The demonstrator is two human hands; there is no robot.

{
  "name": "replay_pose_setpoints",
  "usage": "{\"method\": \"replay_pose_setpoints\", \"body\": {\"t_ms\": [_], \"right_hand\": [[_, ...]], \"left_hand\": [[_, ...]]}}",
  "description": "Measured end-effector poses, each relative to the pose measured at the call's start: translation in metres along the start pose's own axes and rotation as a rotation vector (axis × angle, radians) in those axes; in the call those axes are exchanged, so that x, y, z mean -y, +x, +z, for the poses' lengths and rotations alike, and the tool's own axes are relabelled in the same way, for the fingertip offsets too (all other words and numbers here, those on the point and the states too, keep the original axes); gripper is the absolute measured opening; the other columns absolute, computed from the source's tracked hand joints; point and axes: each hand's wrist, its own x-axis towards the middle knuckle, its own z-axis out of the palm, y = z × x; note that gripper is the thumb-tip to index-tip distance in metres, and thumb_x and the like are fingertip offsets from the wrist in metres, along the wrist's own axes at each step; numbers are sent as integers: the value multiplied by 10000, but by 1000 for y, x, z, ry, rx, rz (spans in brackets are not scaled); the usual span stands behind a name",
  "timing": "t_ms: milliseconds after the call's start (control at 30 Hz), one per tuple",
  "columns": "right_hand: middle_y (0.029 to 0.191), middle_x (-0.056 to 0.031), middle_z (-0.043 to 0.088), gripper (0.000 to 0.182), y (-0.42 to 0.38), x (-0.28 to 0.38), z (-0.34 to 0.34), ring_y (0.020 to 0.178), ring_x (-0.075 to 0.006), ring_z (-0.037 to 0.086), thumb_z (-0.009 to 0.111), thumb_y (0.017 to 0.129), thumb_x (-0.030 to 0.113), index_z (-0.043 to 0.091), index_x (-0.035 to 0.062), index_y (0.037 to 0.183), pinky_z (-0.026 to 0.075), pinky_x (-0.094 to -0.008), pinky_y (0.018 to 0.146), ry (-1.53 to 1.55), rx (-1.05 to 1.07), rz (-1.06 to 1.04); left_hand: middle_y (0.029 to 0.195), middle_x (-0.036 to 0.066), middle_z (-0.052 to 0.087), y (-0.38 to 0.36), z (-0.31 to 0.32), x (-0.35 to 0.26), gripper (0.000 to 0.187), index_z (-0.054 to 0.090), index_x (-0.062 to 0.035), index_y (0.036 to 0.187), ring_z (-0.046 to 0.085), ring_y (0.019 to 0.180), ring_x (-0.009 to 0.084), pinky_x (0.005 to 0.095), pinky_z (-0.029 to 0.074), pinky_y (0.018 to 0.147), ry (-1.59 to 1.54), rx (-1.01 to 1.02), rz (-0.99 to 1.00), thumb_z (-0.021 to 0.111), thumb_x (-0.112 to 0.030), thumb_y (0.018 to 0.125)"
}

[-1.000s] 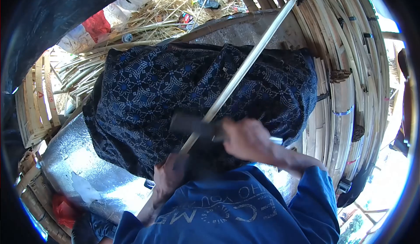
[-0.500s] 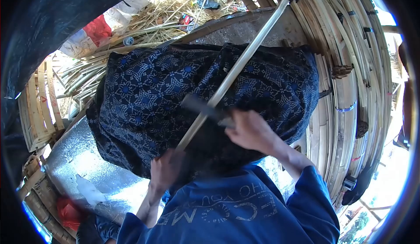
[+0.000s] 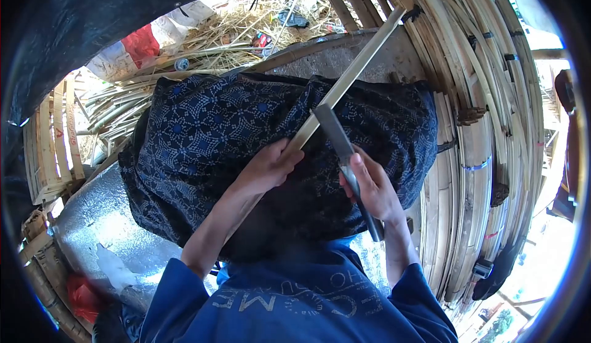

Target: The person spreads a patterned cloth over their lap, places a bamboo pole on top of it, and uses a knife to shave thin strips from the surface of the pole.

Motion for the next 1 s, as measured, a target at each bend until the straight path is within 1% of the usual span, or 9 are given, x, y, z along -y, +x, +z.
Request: {"method": "replay_pose_setpoints", "body": {"t_ms": [133,200,333,367,533,633,700,800,1000], "right_hand": [[751,-85,549,531,3,3,3,649,-160,589,477,1024,353,399,75,1469,497,-318,646,-154,131,-197],[734,-111,541,518,8,9,7,614,-236,593,508,1006,319,425,64,1450,498,-349,624,-381,200,-546],[810,-150,548,469,18,11,28,544,-276,583,516,994,309,436,280,1455,506,-428,535,-856,226,-760],[853,-177,558,454,27,8,31,535,-292,611,491,1003,333,414,383,1448,536,-442,523,-880,256,-701],[857,-227,584,462,41,5,30,592,-347,666,452,1012,383,372,380,1468,584,-434,547,-968,239,-562],[746,-205,610,456,40,10,22,537,-297,655,445,1017,362,378,354,1468,582,-428,514,-992,157,-600],[633,-166,614,445,49,24,5,512,-256,657,447,1017,364,400,329,1457,575,-420,470,-983,108,-361],[525,-79,577,465,74,10,-16,410,-198,603,415,1028,364,384,225,1471,531,-362,374,-1004,-189,-655],[456,-95,535,473,40,-1,30,435,-254,628,463,996,412,418,299,1454,566,-435,449,-981,247,-474]], "left_hand": [[651,-56,392,-33,-8,0,255,520,-72,1033,351,478,38,212,288,421,-49,-8,69,500,-326,1020],[668,-44,438,-42,-14,5,199,537,-66,1002,362,482,37,197,282,420,-473,93,27,475,-253,1033],[638,-27,405,-41,2,7,292,480,-75,904,353,462,59,221,294,396,-373,-181,-35,390,-310,1053],[632,-24,401,-30,0,21,310,469,-75,873,357,458,62,225,301,390,-316,-198,30,388,-314,1053],[620,-15,393,-16,-10,42,368,463,-69,820,361,443,65,232,316,372,-224,-108,115,397,-347,1052],[588,-19,409,-14,-13,39,458,457,-82,727,376,402,62,223,317,361,-255,-77,125,400,-406,1046],[551,-34,395,-14,-12,35,486,457,-83,732,369,375,59,222,308,354,-208,-60,71,397,-457,1037],[526,-44,382,-12,-15,39,510,460,-83,731,363,367,53,219,302,353,-234,-17,86,399,-495,1026],[550,-38,378,-10,-12,51,425,469,-83,786,346,389,55,224,290,354,-200,-28,46,400,-413,1045]]}}
